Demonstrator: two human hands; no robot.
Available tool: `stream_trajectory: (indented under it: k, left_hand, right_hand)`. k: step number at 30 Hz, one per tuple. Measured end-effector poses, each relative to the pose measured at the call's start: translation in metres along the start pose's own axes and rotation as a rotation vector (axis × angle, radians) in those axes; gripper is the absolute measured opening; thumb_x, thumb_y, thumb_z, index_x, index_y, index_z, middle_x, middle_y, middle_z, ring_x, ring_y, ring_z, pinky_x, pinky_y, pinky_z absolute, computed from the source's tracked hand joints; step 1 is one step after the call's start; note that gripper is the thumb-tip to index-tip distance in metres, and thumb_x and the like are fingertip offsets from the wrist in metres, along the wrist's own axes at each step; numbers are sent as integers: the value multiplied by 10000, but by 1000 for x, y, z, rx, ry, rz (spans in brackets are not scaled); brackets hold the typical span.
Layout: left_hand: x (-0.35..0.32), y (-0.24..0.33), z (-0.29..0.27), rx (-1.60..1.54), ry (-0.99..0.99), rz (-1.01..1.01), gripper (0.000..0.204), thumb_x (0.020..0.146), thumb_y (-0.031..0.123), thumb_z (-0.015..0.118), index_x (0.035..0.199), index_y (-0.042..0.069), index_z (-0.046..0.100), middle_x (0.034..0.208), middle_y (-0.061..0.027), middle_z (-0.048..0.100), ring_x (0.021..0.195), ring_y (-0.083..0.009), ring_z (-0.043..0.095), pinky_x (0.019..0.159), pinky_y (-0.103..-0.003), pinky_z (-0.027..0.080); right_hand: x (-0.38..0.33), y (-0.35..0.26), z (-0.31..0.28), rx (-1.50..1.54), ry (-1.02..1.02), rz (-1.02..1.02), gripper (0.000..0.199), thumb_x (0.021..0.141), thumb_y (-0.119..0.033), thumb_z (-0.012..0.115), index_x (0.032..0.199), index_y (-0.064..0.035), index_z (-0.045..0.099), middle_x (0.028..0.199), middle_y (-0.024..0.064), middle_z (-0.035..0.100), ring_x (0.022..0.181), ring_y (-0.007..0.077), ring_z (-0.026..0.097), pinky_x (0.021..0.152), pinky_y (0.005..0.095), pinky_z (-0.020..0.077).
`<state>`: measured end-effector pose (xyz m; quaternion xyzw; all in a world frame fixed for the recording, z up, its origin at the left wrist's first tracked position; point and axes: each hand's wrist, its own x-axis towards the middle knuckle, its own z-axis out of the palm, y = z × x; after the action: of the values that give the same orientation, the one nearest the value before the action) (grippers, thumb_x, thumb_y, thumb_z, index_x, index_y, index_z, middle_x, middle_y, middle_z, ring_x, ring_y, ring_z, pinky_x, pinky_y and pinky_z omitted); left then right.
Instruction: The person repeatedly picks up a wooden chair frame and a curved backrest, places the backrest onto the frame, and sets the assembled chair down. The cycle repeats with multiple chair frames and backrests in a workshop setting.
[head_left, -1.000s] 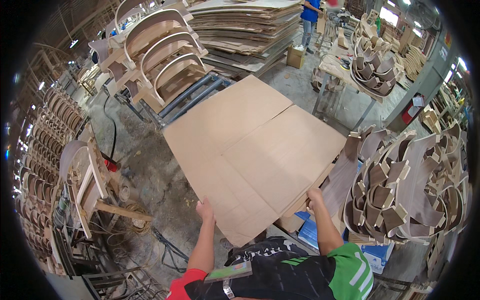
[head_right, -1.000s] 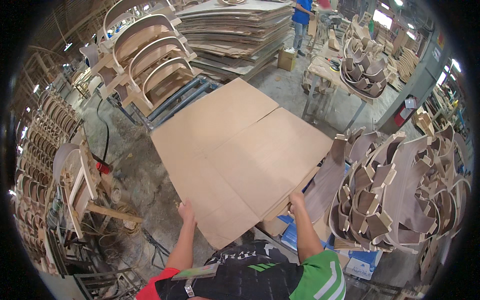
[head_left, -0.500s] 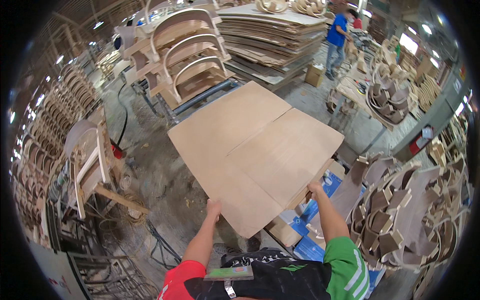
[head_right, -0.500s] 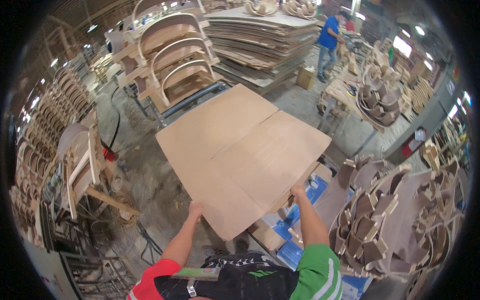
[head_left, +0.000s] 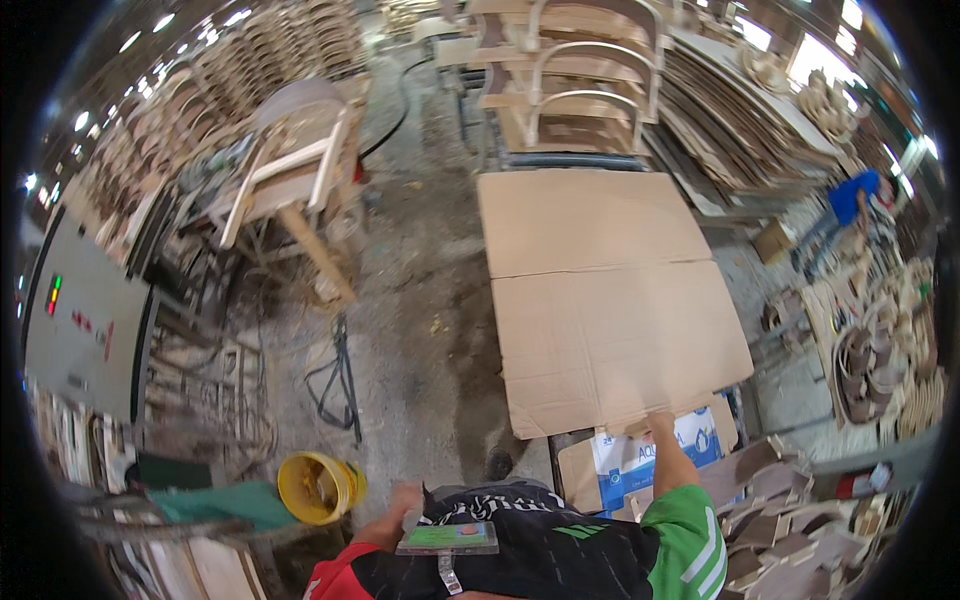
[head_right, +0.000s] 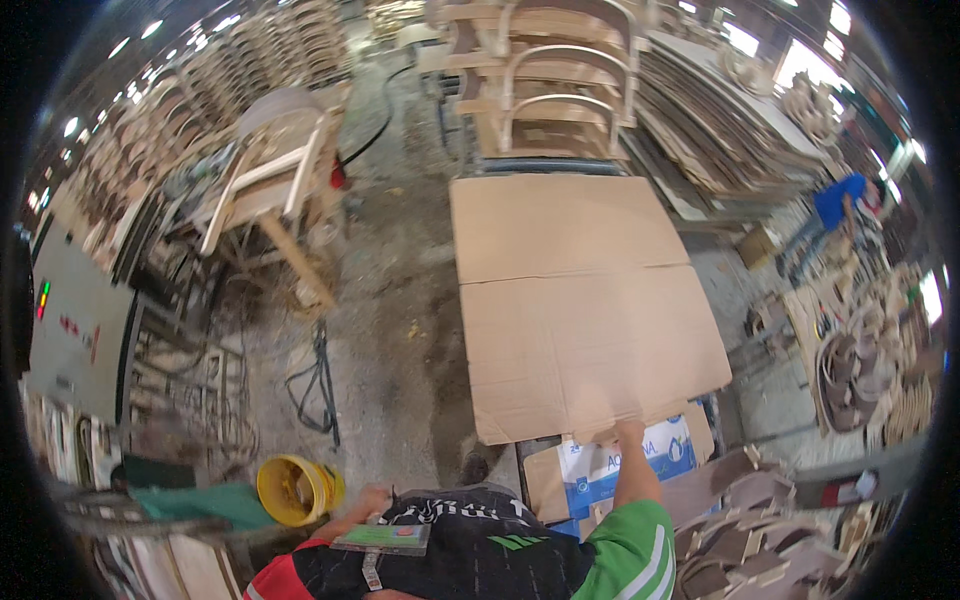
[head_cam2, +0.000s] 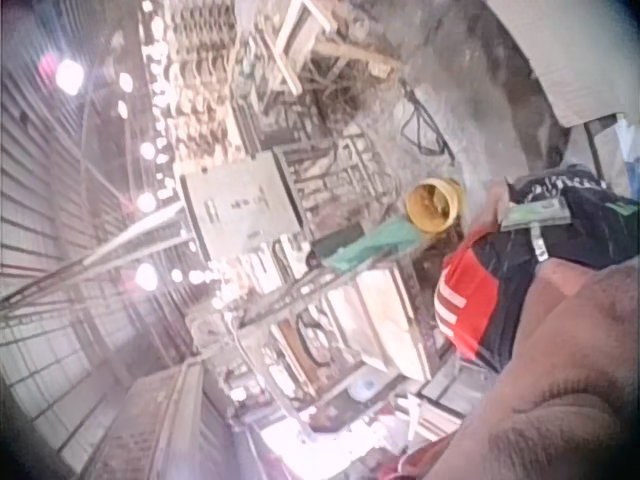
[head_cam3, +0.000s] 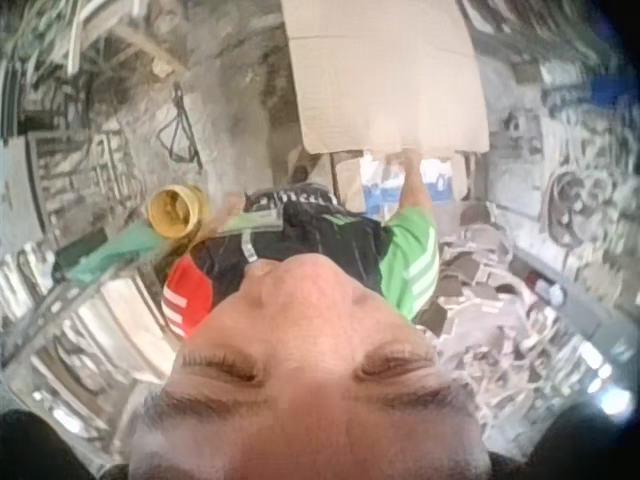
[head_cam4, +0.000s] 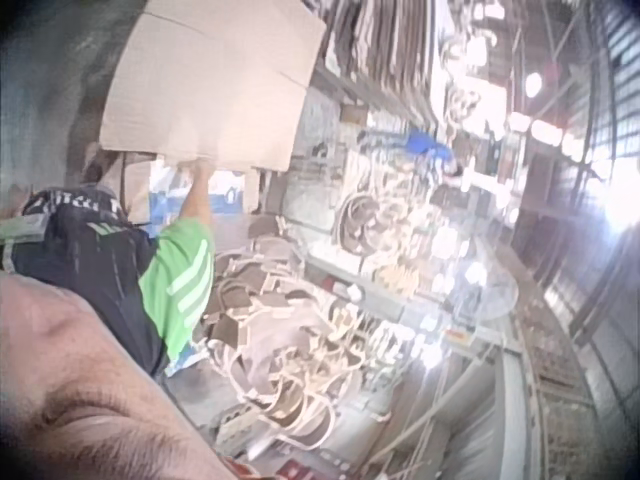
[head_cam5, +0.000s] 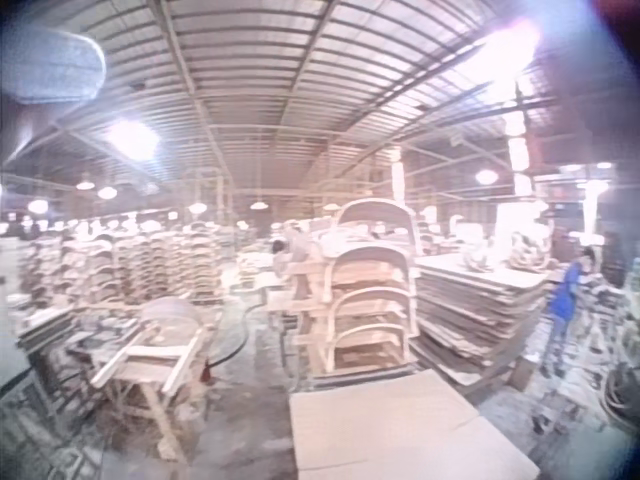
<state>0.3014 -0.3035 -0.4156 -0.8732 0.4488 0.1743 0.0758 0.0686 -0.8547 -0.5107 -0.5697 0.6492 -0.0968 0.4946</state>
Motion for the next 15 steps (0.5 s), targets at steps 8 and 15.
stream_trajectory:
  k: [8,15]
  left_hand:
    - [-97,0,-44,-799,249,-1100,408,979,302,447,1058,75,776,1123,-203,742,1050,-399,715,906,-516,569]
    - [-82,170,-174,-1261,246,-1401,416,921,354,539,1030,33,780,1085,-232,741,1033,-415,713,916,-518,560]
  right_hand:
    - [37,-224,-70,-1340,381,-1791,779,877,-577,643,1391,7,604,1474,204,559,1422,349,471,1140,542,396]
    - [-30,-400,-34,-764,54,-1196,608,928,-419,644,1304,59,637,1328,242,645,1274,358,589,1081,456,474]
